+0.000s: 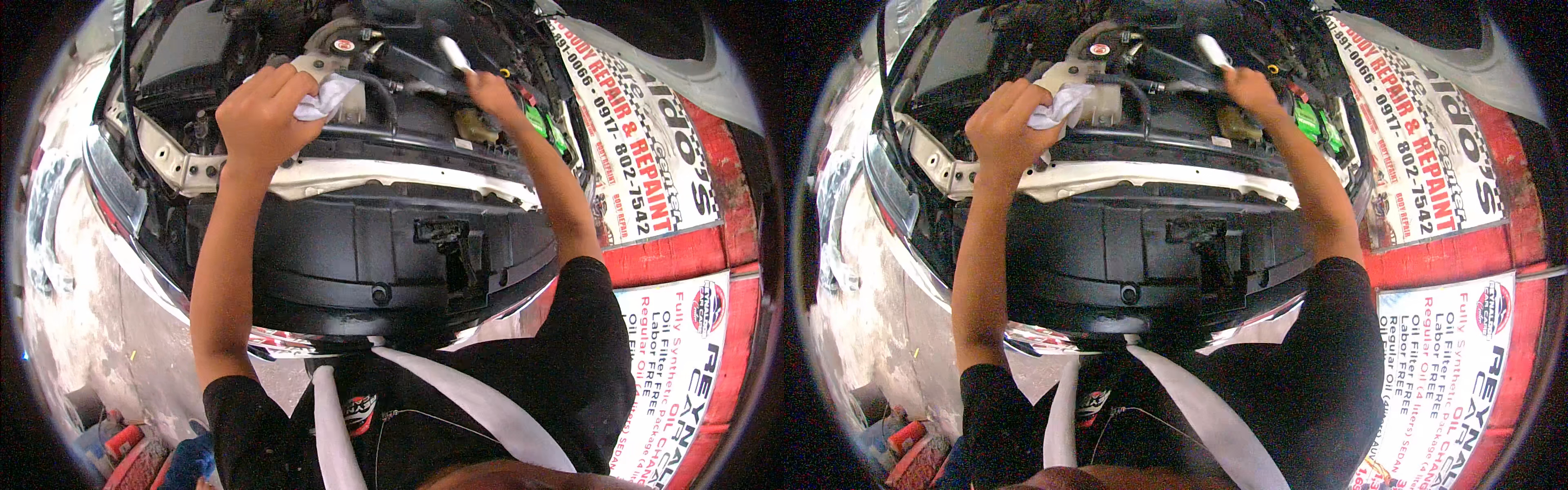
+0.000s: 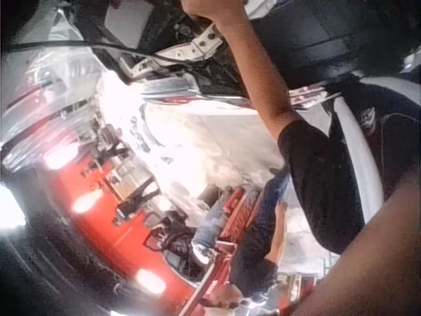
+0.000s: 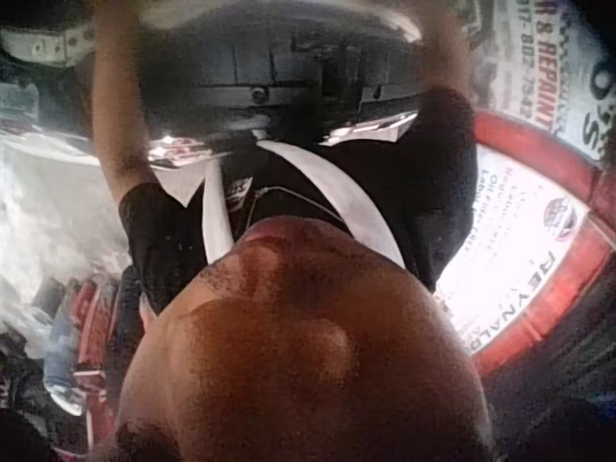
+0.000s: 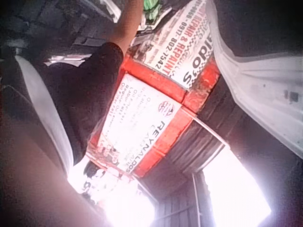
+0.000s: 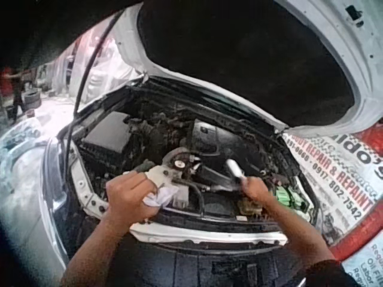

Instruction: The person cleans the engine bay of a white car using a white brush and a cloth. They scrub and wipe various components under the hood, including the engine cover and surrounding parts, then briefly remove and replace the engine cover before continuing to clean.

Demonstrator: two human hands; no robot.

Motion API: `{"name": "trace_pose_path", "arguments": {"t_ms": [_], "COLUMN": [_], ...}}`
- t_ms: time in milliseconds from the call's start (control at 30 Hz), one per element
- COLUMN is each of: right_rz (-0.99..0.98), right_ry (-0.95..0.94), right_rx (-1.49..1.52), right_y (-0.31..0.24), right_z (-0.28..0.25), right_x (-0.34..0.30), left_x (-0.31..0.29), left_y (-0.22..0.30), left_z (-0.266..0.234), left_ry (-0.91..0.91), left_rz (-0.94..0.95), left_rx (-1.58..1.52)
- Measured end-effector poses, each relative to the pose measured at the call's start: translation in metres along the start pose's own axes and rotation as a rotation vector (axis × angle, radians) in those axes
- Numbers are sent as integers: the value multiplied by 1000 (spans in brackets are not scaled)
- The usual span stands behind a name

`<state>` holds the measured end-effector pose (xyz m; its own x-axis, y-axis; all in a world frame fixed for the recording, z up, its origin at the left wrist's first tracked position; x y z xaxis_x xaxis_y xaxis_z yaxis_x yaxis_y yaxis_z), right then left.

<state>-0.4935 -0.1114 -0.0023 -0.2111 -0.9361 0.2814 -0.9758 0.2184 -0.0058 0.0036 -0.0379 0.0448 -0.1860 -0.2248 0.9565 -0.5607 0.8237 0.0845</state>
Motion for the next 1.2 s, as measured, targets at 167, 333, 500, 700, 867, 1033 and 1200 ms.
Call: {"name": "trace_pose_path", "arguments": {"t_ms": [167, 333, 500, 700, 867, 1033, 1200], "right_rz": [-63, -8, -92, 59, 6, -161, -154], "right_ry": [-105, -98, -201, -176, -107, -175, -90], "right_rx": [3, -75, 86, 23, 15, -170, -117], "right_y": [-49, -14, -90, -45, -71, -73, -73], "right_z": [-5, -9, 12, -2, 15, -22, 20], "right_x": [10, 103, 98, 109, 127, 76, 117], "left_x": [-1, 1, -1, 0, -3, 0, 5], "left_y": [3, 11, -4, 5, -1, -1, 11], "left_z": [-1, 9, -5, 6, 4, -2, 5], "left_ry": [-12, -23, -5, -28, -46, -6, 23], "left_rz": [28, 17, 37, 39, 24, 34, 62], "left_rx": [4, -28, -9, -21, -3, 9, -25]}}
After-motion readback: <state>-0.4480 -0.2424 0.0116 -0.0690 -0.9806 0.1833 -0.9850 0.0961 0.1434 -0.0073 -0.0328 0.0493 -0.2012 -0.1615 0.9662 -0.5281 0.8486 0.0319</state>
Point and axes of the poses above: each hand's wrist, its own x-axis towards the middle knuckle, its own z-axis out of the palm, y = z × x, the point moved 5 cm from there along x, towards the middle knuckle, and after that the axes turned 1 degree about -y, right-handed, at the moved point
